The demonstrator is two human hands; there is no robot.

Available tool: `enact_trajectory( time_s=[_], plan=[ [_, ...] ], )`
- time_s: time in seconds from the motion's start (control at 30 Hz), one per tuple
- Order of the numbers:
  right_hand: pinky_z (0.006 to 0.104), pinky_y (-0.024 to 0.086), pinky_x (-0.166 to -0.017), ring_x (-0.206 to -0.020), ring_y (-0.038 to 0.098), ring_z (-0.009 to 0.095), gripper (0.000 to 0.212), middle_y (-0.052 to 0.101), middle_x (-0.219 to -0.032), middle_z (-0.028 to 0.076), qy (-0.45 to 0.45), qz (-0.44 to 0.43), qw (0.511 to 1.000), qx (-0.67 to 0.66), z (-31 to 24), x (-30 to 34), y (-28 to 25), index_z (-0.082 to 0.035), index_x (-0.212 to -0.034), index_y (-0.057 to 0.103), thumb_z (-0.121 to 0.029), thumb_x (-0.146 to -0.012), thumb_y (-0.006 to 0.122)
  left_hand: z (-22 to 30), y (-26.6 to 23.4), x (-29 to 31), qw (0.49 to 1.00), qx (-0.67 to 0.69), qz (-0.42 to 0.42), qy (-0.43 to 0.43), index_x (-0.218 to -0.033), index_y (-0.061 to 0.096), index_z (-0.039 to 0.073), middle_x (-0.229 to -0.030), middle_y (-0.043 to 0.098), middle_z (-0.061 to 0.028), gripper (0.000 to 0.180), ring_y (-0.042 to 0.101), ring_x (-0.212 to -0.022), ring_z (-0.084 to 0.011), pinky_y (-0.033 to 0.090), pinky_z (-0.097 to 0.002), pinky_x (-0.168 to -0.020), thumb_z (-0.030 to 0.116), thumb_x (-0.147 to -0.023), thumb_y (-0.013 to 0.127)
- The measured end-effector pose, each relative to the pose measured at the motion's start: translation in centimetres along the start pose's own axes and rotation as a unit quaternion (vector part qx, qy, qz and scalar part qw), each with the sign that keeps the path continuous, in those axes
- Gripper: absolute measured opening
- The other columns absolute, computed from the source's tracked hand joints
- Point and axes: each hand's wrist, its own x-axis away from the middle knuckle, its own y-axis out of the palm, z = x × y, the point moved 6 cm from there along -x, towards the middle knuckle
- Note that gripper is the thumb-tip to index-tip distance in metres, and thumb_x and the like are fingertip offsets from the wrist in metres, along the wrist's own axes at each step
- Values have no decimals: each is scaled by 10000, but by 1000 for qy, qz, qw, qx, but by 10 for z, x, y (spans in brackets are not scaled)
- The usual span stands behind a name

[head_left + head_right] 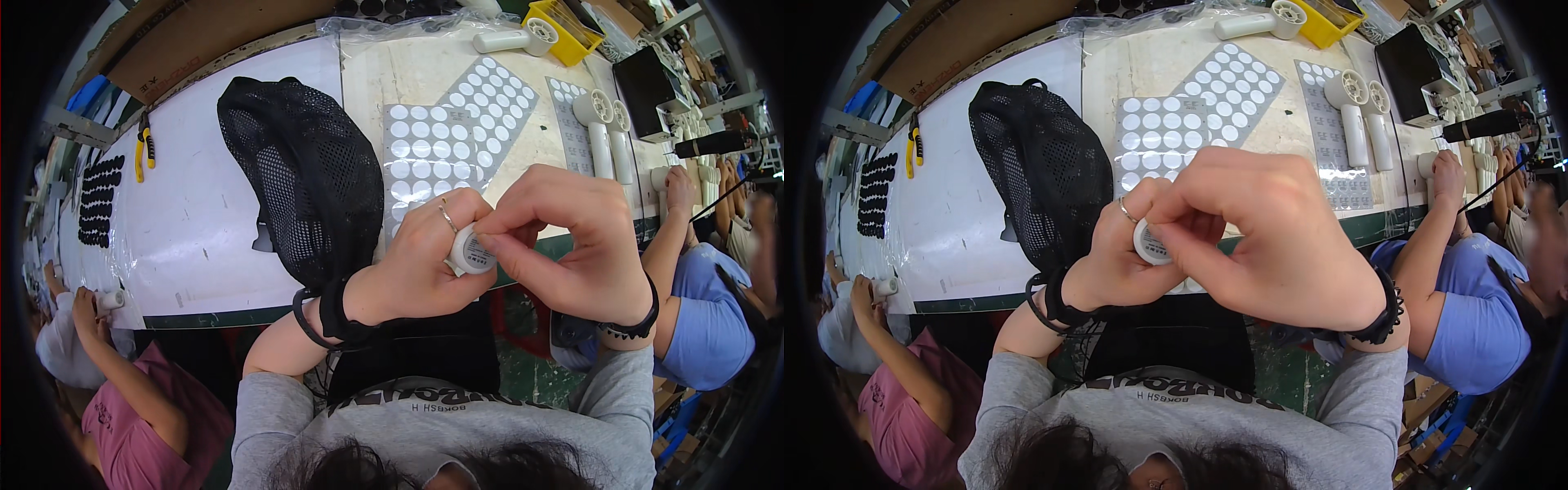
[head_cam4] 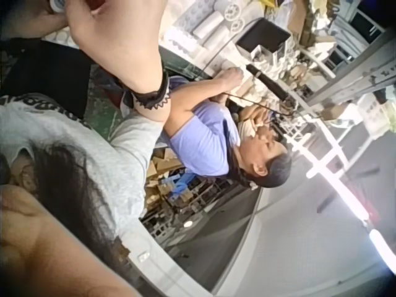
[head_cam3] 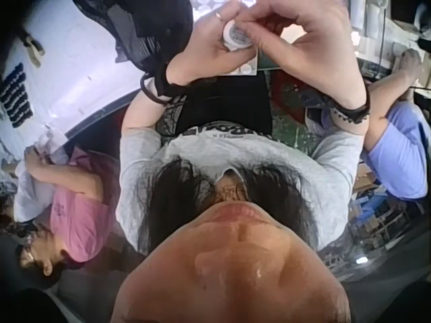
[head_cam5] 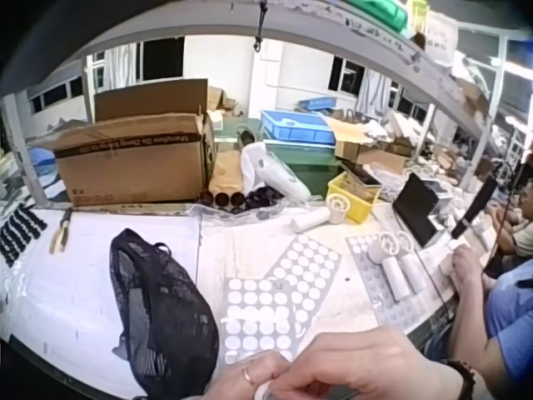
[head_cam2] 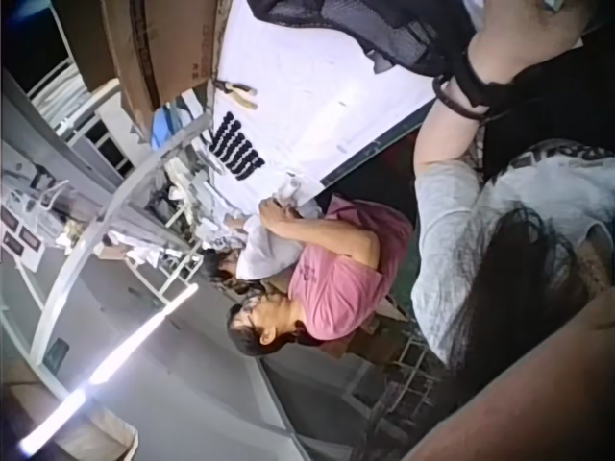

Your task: Apply stickers and assemble plastic housing components for a handheld device.

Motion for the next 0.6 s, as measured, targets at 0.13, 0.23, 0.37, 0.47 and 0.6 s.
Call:
enact_trajectory(
  time_s=[0.13,0.23,0.37,0.47,0.6],
  plan=[
    [213,459,-529,-597,589,120,109,601,-705,71,-17,8,1000,19,-5,0,1,9,-761,643,72,-673,656,0,0,0,1000,-4,3,13,-863,512,36,-767,546,-93,310,581,-680,-262,436,-317,-577,17,-605,683],
    [216,461,-531,-597,589,125,119,597,-713,75,-30,9,999,44,-6,1,1,12,-766,640,80,-670,653,1,0,0,1000,-9,-1,16,-863,513,39,-773,550,-91,311,587,-689,-261,440,-316,-581,20,-607,688],
    [221,466,-531,-600,594,133,129,594,-724,78,-35,0,998,59,-8,1,2,11,-773,641,82,-666,653,0,1,1,1000,-1,0,17,-861,510,41,-780,555,-89,310,588,-692,-260,443,-314,-585,20,-610,692],
    [223,468,-530,-602,596,140,138,591,-727,79,-42,-1,997,66,-9,1,2,10,-779,642,82,-661,656,-1,1,2,1000,2,-1,7,-857,507,42,-783,556,-89,308,587,-690,-259,444,-314,-588,22,-612,693],
    [228,471,-529,-608,598,150,158,588,-738,80,-47,-9,995,87,-10,2,3,7,-791,646,84,-653,660,2,0,1,1000,-1,4,22,-854,503,42,-781,553,-90,305,584,-688,-258,443,-316,-587,20,-614,689]
  ],
)
